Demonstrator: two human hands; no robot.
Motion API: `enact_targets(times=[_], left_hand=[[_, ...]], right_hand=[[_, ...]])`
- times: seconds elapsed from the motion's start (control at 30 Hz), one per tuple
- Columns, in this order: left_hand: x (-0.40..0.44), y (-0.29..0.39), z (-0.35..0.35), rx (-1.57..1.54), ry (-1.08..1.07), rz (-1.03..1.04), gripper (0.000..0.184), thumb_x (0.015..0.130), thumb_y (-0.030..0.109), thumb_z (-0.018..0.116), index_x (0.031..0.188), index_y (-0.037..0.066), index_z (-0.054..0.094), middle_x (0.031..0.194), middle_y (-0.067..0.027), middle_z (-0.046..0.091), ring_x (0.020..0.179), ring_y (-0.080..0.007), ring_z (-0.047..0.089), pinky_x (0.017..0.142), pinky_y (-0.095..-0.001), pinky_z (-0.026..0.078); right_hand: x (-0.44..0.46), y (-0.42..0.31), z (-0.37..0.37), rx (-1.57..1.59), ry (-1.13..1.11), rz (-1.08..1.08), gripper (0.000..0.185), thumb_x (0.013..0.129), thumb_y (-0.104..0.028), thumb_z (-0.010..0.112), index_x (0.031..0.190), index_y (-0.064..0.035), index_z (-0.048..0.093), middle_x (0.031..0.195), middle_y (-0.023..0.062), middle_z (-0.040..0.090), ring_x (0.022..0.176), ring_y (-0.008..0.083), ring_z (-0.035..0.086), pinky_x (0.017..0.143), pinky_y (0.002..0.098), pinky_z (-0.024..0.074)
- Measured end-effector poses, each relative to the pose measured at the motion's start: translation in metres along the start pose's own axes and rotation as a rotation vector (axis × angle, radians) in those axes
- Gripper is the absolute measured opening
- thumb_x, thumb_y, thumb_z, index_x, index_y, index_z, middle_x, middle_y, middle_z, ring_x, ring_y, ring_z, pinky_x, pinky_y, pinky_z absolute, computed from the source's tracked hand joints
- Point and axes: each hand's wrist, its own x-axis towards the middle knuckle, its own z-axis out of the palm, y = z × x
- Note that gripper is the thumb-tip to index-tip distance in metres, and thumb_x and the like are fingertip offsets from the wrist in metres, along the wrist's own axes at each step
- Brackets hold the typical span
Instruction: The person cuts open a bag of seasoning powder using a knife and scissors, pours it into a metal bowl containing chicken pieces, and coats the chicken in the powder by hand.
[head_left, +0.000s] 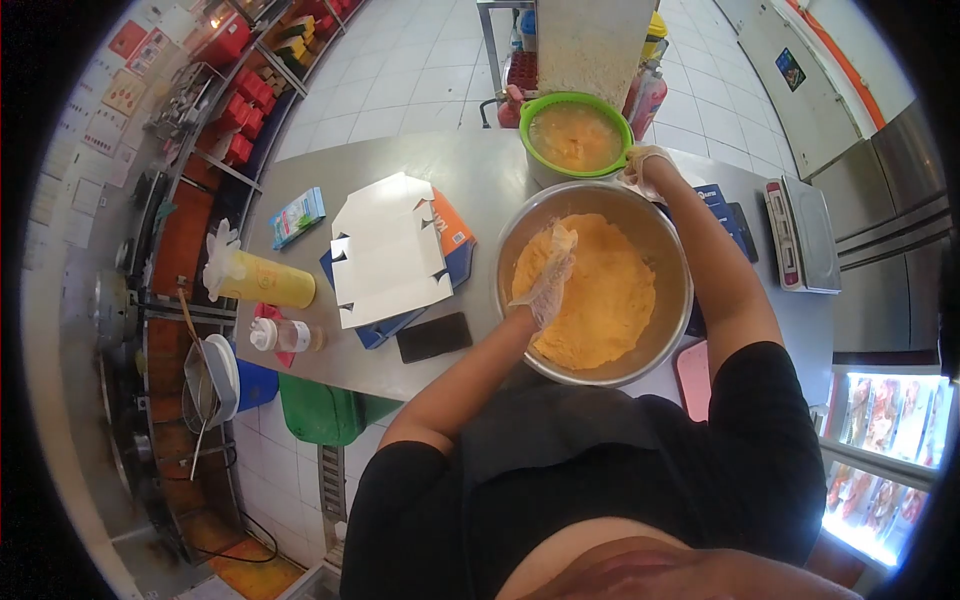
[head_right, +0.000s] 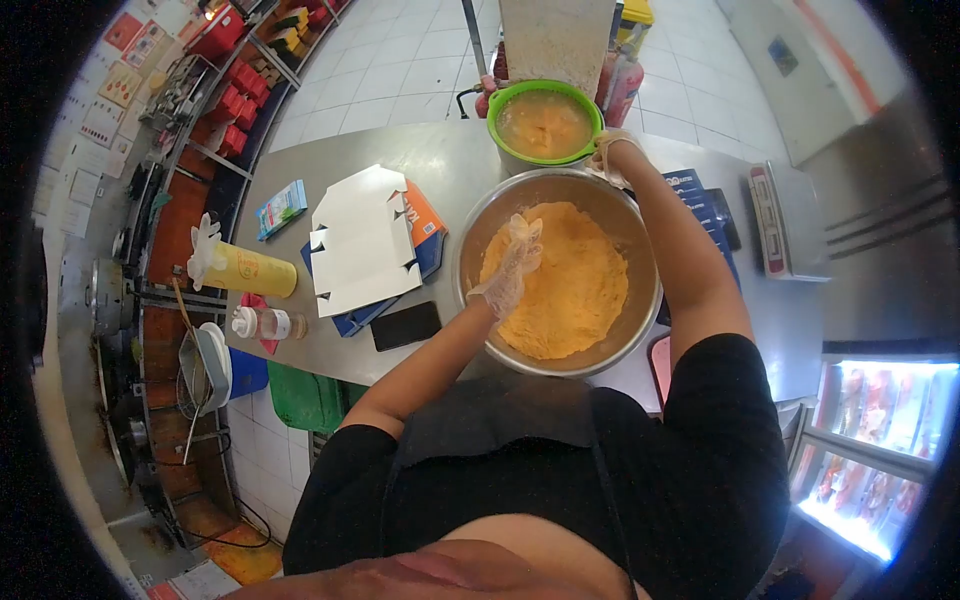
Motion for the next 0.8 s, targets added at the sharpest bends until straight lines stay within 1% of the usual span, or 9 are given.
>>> enact_targets(times=[0.07, 0.17, 0.27, 0.37, 0.47, 0.57, 0.67, 0.7, 0.8], left_hand=[[-0.001, 0.002, 0.000, 0.043, 0.013, -0.014, 0.083, 0.098, 0.068, 0.042, 0.162, 0.020, 0.019, 0.164, -0.0039, 0.027, 0.145, -0.0252, 0.030, 0.121, -0.0447, 0.014], [0.001, 0.001, 0.002, -0.024, 0.005, 0.077, 0.081, 0.101, 0.064, 0.042, 0.162, 0.017, 0.019, 0.163, -0.0049, 0.028, 0.144, -0.0235, 0.031, 0.121, -0.0425, 0.017], [0.000, 0.002, 0.001, -0.004, 0.009, 0.070, 0.078, 0.102, 0.060, 0.042, 0.162, 0.013, 0.020, 0.162, -0.0059, 0.029, 0.143, -0.0222, 0.033, 0.121, -0.0396, 0.019], [0.006, -0.012, -0.008, 0.034, 0.005, 0.041, 0.080, 0.101, 0.064, 0.040, 0.162, 0.017, 0.020, 0.162, -0.0067, 0.029, 0.143, -0.0246, 0.033, 0.120, -0.0433, 0.018], [-0.002, 0.003, -0.002, 0.055, 0.005, -0.026, 0.081, 0.099, 0.069, 0.038, 0.162, 0.021, 0.020, 0.161, -0.0079, 0.031, 0.144, -0.0274, 0.032, 0.119, -0.0472, 0.016], [-0.001, 0.002, -0.002, 0.095, -0.003, -0.004, 0.082, 0.098, 0.072, 0.036, 0.162, 0.024, 0.020, 0.159, -0.0092, 0.034, 0.145, -0.0293, 0.031, 0.118, -0.0501, 0.015], [-0.001, 0.002, -0.002, 0.123, 0.021, -0.028, 0.084, 0.098, 0.073, 0.035, 0.162, 0.022, 0.020, 0.158, -0.0102, 0.034, 0.144, -0.0293, 0.031, 0.119, -0.0483, 0.016], [0.000, 0.002, -0.001, 0.116, 0.023, -0.003, 0.085, 0.097, 0.073, 0.035, 0.162, 0.020, 0.020, 0.159, -0.0105, 0.033, 0.145, -0.0296, 0.030, 0.119, -0.0479, 0.015], [0.000, 0.005, 0.002, 0.062, 0.047, 0.073, 0.091, 0.097, 0.075, 0.032, 0.162, 0.013, 0.019, 0.163, -0.0113, 0.028, 0.149, -0.0299, 0.027, 0.121, -0.0459, 0.013]], right_hand=[[-0.022, -0.014, 0.020, -0.102, 0.160, 0.032, 0.020, 0.099, -0.019, 0.056, 0.090, -0.0015, 0.061, 0.079, 0.0108, 0.060, 0.059, 0.0158, 0.050, 0.048, 0.0320, 0.0378], [0.000, -0.009, 0.006, -0.184, 0.026, 0.016, 0.019, 0.099, -0.018, 0.055, 0.088, -0.0031, 0.061, 0.073, 0.0088, 0.058, 0.053, 0.0135, 0.046, 0.046, 0.0313, 0.0348], [0.007, -0.019, 0.004, -0.391, 0.027, 0.096, 0.019, 0.098, -0.020, 0.055, 0.087, -0.0054, 0.061, 0.068, 0.0061, 0.056, 0.048, 0.0121, 0.042, 0.042, 0.0298, 0.0316], [-0.078, -0.061, 0.050, -0.273, 0.090, 0.054, 0.021, 0.098, -0.024, 0.057, 0.088, -0.0073, 0.064, 0.066, 0.0034, 0.057, 0.045, 0.0109, 0.038, 0.040, 0.0274, 0.0293], [-0.099, -0.077, 0.067, -0.218, 0.156, 0.113, 0.021, 0.099, -0.027, 0.056, 0.094, -0.0084, 0.066, 0.072, 0.0033, 0.061, 0.047, 0.0098, 0.047, 0.039, 0.0242, 0.0324], [-0.071, -0.072, 0.060, -0.244, 0.057, 0.159, 0.023, 0.102, -0.024, 0.053, 0.107, -0.0058, 0.066, 0.090, 0.0069, 0.067, 0.062, 0.0128, 0.064, 0.047, 0.0231, 0.0493], [-0.091, -0.075, 0.077, -0.123, 0.009, 0.128, 0.025, 0.103, -0.019, 0.049, 0.116, -0.0027, 0.062, 0.110, 0.0104, 0.065, 0.083, 0.0197, 0.071, 0.066, 0.0253, 0.0612], [-0.093, -0.075, 0.077, -0.002, 0.011, 0.091, 0.028, 0.104, -0.017, 0.047, 0.124, -0.0013, 0.057, 0.120, 0.0118, 0.062, 0.091, 0.0243, 0.071, 0.079, 0.0273, 0.0629], [-0.097, -0.072, 0.091, -0.080, 0.172, 0.036, 0.025, 0.103, -0.016, 0.049, 0.116, -0.0004, 0.063, 0.109, 0.0135, 0.066, 0.089, 0.0254, 0.071, 0.075, 0.0305, 0.0621]])
